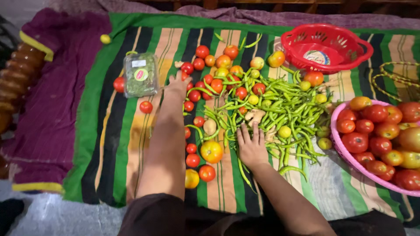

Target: The person sits on a patterned mat and sorts a pile of mixed vegetables, including tomatoes, green chilies, and lemons. They pick up individual items and place them into a pink basket or arrange them on the mat.

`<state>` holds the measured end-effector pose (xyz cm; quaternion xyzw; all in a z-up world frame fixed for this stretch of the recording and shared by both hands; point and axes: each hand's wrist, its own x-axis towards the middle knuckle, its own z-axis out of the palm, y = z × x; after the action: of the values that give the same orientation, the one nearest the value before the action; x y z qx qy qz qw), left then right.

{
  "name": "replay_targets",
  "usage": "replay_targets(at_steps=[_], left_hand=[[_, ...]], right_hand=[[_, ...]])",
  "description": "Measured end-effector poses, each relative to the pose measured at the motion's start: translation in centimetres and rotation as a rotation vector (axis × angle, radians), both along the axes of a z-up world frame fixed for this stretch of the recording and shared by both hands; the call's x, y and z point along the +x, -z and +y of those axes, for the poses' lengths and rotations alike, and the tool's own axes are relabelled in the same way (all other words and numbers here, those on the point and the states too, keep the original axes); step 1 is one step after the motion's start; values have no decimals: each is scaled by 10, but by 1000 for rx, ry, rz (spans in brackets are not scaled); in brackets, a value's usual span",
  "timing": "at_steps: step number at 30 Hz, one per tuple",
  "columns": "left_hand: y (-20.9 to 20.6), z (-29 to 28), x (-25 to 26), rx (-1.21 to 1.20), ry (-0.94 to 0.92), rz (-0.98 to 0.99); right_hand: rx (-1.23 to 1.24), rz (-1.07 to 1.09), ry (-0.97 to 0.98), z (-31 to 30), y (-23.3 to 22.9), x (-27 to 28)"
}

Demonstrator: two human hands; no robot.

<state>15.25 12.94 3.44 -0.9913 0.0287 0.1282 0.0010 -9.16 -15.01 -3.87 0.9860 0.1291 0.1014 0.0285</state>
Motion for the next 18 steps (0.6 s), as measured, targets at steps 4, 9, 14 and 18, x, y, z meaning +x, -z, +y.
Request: replay_targets(at_steps=[4,9,14,18], left_hand=[[0,-4,21,-1,-2,107],[17,3,45,-34,-19,121],[43,7,46,70,18,40],[46,-3,27,82,90,-63]], right_hand=[[19,-17,-6,-1,4,1],[35,-45,-15,-2,8,3],[57,-88,-29,-3,13,4],[73,-7,-13,-4,18,5]])
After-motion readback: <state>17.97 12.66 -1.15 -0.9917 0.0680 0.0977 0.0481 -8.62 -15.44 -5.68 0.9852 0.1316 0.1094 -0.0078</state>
